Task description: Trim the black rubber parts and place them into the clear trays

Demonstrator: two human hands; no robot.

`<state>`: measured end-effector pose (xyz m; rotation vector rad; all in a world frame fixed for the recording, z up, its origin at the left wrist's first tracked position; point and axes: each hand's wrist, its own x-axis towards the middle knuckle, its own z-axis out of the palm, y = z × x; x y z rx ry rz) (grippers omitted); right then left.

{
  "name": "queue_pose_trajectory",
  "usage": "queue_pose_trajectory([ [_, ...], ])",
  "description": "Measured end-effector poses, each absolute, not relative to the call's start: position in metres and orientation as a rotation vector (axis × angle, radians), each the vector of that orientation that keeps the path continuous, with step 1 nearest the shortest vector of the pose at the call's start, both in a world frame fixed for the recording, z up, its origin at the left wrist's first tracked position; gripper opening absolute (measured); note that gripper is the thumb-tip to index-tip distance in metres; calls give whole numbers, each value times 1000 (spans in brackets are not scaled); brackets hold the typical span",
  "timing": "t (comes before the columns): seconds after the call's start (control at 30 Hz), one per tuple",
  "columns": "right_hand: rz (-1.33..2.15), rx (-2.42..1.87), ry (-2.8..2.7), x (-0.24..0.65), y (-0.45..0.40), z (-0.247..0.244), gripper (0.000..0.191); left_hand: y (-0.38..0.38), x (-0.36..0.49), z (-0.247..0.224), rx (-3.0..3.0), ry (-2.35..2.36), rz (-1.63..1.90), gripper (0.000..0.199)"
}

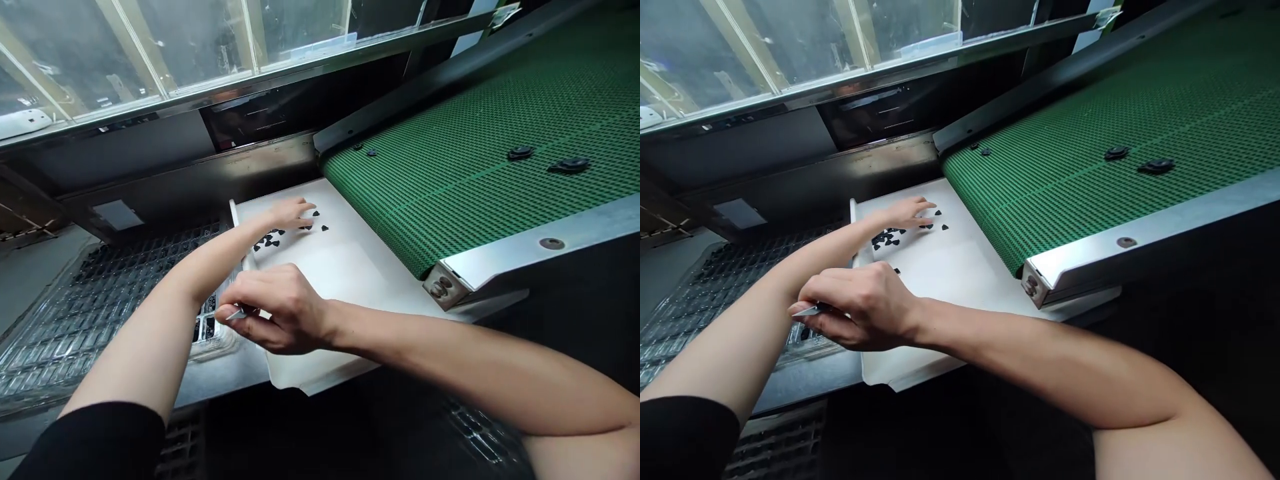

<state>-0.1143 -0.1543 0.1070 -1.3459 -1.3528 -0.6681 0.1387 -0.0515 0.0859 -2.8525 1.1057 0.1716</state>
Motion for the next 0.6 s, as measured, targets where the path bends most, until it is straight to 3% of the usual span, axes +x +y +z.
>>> queue_pose_trajectory([
  [0.23, -689, -1318, -1291, -112, -156, 111, 20, -81, 151, 66, -2721, 1191, 259, 59],
  [0.6, -524, -1468, -1342, -104, -152, 101, 31, 20, 119, 100, -2731, 751, 413, 19],
])
